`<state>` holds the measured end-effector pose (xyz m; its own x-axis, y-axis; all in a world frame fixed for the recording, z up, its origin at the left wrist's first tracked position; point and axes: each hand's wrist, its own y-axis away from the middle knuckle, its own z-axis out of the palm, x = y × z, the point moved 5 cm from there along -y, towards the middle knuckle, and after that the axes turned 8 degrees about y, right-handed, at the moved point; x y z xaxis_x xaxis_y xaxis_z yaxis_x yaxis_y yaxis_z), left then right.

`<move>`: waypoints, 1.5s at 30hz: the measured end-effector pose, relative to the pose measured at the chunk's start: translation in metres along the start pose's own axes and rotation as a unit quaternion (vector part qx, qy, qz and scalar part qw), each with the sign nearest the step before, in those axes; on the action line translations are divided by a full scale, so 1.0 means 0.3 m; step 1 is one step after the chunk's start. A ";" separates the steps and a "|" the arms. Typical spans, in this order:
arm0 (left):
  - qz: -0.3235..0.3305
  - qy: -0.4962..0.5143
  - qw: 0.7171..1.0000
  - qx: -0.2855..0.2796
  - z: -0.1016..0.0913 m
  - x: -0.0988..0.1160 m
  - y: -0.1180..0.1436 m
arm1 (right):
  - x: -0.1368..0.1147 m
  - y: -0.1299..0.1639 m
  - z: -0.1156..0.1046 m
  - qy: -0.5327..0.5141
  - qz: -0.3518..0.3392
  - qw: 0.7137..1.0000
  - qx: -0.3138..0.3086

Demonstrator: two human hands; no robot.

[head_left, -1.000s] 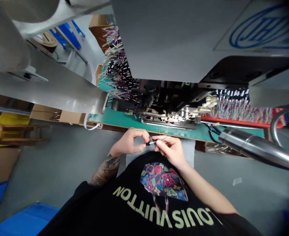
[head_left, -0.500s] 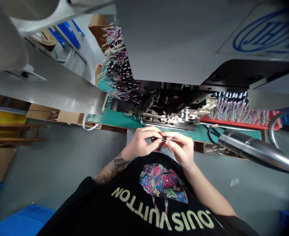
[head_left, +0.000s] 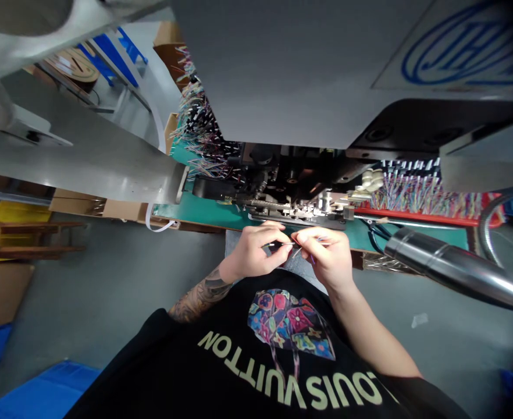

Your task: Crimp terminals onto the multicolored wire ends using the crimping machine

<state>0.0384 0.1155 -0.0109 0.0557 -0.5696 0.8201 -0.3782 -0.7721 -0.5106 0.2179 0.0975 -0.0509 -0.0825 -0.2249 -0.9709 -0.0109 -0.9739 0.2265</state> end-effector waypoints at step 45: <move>-0.138 0.032 0.990 0.021 0.038 -0.056 -0.026 | -0.013 -0.048 0.015 0.001 -0.023 0.990 0.142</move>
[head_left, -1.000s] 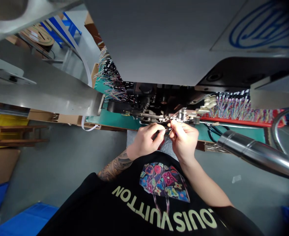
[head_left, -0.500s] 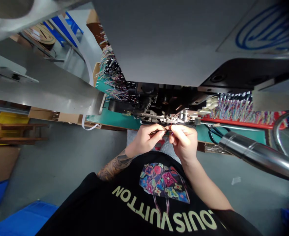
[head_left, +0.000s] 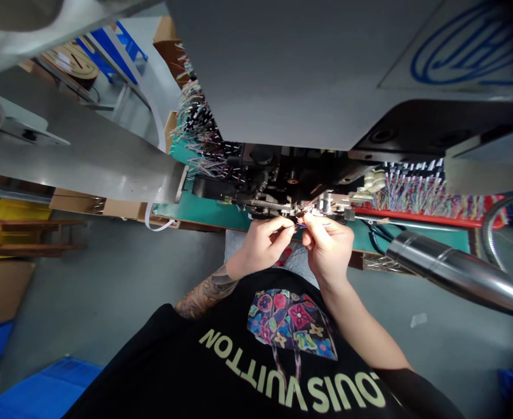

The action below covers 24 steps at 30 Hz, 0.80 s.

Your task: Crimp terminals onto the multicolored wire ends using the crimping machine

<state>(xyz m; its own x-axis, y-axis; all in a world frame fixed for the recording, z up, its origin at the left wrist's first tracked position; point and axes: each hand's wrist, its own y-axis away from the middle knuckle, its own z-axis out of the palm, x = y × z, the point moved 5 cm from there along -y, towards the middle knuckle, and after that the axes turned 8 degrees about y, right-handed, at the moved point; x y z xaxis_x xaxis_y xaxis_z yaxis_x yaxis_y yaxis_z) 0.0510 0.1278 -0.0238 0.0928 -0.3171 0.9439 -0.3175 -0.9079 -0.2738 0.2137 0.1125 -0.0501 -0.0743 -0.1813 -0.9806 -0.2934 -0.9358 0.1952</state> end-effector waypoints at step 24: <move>-0.043 0.018 0.999 -0.015 -0.016 -0.010 0.000 | -0.037 0.003 -0.005 0.052 -0.055 0.996 0.038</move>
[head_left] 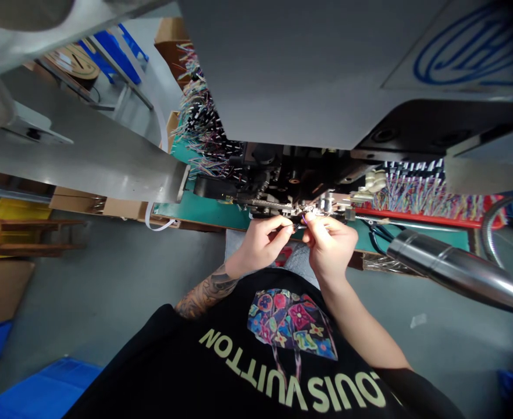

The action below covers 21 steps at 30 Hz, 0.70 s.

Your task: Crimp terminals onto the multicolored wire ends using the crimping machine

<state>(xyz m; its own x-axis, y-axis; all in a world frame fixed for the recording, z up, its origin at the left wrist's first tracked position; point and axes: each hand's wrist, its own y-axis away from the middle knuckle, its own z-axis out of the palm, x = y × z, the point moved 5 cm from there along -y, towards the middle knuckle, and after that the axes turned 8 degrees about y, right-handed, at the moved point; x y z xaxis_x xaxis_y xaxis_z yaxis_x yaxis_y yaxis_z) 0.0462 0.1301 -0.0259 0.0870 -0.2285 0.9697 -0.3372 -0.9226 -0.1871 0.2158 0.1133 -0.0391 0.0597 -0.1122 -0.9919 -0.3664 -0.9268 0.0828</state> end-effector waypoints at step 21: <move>-0.165 0.201 0.965 -0.018 0.026 -0.059 0.011 | 0.003 0.001 -0.013 -0.001 -0.014 1.000 -0.004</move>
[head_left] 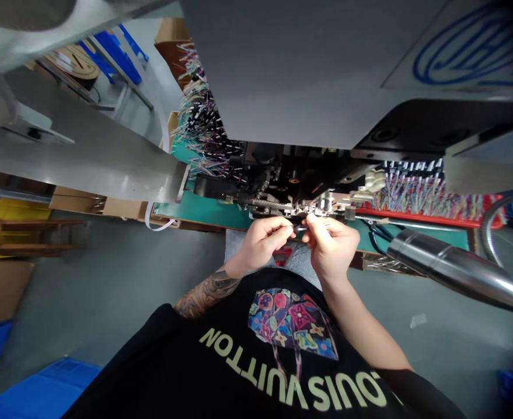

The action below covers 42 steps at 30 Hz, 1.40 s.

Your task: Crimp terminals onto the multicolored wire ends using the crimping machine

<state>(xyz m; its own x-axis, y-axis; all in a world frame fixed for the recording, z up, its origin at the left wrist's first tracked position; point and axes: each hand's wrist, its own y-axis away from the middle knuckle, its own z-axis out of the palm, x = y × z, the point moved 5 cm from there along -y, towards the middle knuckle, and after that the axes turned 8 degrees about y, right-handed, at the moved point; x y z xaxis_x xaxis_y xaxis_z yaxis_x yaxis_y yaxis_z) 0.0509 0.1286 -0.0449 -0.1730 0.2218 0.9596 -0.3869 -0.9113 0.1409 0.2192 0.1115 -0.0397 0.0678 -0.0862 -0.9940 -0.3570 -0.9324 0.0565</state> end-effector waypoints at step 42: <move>0.254 -0.315 0.915 0.004 -0.009 0.118 0.086 | -0.024 0.017 -0.026 0.066 -0.036 0.983 -0.170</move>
<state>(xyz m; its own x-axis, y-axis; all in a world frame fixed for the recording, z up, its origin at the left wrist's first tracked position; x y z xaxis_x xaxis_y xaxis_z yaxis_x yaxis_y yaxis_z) 0.0324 0.1139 -0.0078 0.2291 -0.4719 0.8514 -0.3948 -0.8445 -0.3619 0.2240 0.1047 -0.0314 0.2097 -0.0398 -0.9770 -0.0168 -0.9992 0.0371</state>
